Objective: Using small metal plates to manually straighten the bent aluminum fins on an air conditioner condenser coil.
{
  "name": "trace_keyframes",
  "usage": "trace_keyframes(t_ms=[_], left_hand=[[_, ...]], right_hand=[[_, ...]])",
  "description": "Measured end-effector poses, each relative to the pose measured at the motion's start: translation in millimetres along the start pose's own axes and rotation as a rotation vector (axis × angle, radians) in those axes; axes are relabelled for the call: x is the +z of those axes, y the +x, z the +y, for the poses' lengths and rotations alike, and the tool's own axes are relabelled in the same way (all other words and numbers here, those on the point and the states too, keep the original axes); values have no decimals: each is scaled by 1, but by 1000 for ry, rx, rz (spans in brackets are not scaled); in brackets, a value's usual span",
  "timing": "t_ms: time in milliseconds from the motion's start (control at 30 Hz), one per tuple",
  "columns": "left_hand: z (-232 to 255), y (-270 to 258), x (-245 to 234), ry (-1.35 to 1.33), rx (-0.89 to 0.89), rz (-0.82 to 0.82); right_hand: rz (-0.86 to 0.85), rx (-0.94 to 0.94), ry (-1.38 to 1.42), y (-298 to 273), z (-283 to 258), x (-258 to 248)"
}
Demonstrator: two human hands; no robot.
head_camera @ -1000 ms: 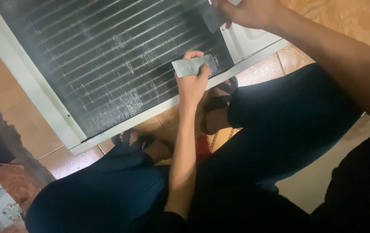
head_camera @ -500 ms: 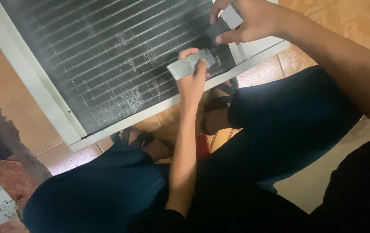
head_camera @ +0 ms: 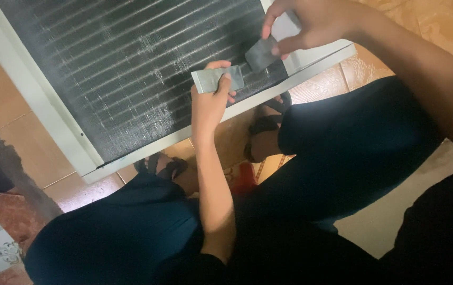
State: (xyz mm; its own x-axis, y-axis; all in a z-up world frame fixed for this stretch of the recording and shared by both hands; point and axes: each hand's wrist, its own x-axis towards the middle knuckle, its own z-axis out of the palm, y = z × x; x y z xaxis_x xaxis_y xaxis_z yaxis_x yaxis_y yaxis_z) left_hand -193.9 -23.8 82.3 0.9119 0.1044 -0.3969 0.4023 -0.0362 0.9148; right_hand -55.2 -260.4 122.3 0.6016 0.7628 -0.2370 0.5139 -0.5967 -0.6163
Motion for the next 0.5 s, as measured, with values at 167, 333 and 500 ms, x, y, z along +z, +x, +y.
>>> trace_keyframes(t_ms=[167, 333, 500], left_hand=[[1, -2, -2, 21, -34, -20], [2, -3, -3, 60, -8, -15], [0, -2, -4, 68, 13, -42]], right_hand=[[-122, 78, 23, -1, 0, -3], [-271, 305, 166, -1, -19, -12], [-304, 426, 214, 1, -27, -14]])
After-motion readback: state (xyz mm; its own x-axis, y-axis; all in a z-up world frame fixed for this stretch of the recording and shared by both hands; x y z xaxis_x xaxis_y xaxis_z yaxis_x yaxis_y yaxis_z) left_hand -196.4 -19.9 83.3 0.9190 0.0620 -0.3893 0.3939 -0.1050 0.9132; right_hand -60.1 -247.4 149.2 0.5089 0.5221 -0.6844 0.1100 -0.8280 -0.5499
